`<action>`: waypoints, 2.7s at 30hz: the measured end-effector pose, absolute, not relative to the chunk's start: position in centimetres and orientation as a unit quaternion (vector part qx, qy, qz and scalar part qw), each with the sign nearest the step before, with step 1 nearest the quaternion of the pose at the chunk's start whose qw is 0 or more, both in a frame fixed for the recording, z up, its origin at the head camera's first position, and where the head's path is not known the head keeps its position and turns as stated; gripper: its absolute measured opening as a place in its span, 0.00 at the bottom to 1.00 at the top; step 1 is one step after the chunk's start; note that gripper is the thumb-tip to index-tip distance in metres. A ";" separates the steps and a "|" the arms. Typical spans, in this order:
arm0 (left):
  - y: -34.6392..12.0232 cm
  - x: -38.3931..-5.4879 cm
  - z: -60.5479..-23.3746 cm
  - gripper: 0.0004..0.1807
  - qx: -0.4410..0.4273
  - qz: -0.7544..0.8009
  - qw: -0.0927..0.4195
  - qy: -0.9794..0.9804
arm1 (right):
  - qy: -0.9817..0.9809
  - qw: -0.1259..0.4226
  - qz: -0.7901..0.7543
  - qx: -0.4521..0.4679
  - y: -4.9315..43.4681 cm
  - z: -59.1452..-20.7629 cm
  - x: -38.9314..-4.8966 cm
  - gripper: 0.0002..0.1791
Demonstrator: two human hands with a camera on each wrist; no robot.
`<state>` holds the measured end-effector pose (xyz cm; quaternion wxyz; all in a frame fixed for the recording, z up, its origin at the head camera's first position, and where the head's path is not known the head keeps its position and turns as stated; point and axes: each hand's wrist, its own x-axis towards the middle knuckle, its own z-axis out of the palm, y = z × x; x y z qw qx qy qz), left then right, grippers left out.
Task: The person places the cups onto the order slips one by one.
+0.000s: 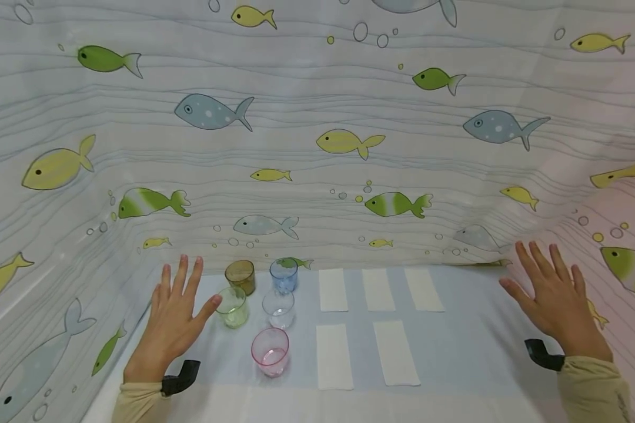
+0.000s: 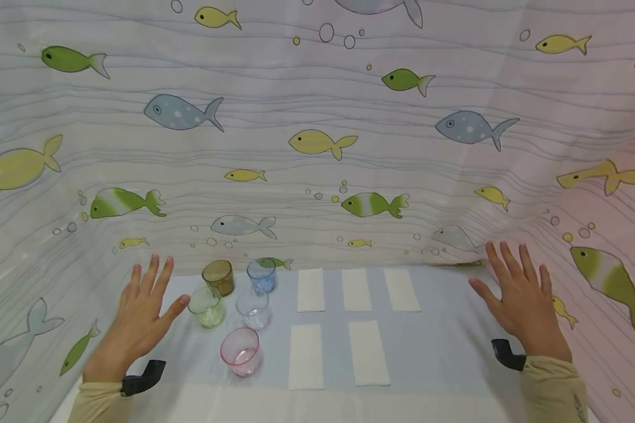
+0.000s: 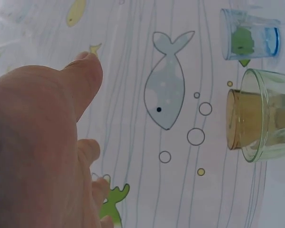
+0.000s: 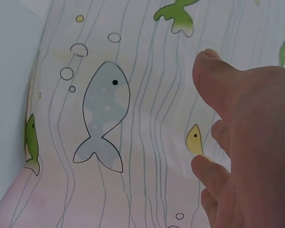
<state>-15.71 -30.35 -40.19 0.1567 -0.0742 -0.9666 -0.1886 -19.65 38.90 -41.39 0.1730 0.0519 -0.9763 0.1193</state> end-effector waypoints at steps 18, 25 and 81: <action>-25.6 -14.7 -42.2 0.36 -0.192 -0.211 0.264 -0.921 | -0.923 0.149 0.285 0.212 29.6 -44.0 -21.5 0.48; -23.9 -14.1 -45.4 0.34 -0.248 -0.270 0.240 -0.899 | -0.893 0.047 0.374 0.247 25.1 -46.6 -24.2 0.44; -23.9 -14.9 -51.6 0.42 -0.207 -0.525 0.042 -0.825 | -0.893 -0.113 0.296 0.318 13.0 -52.6 -35.9 0.51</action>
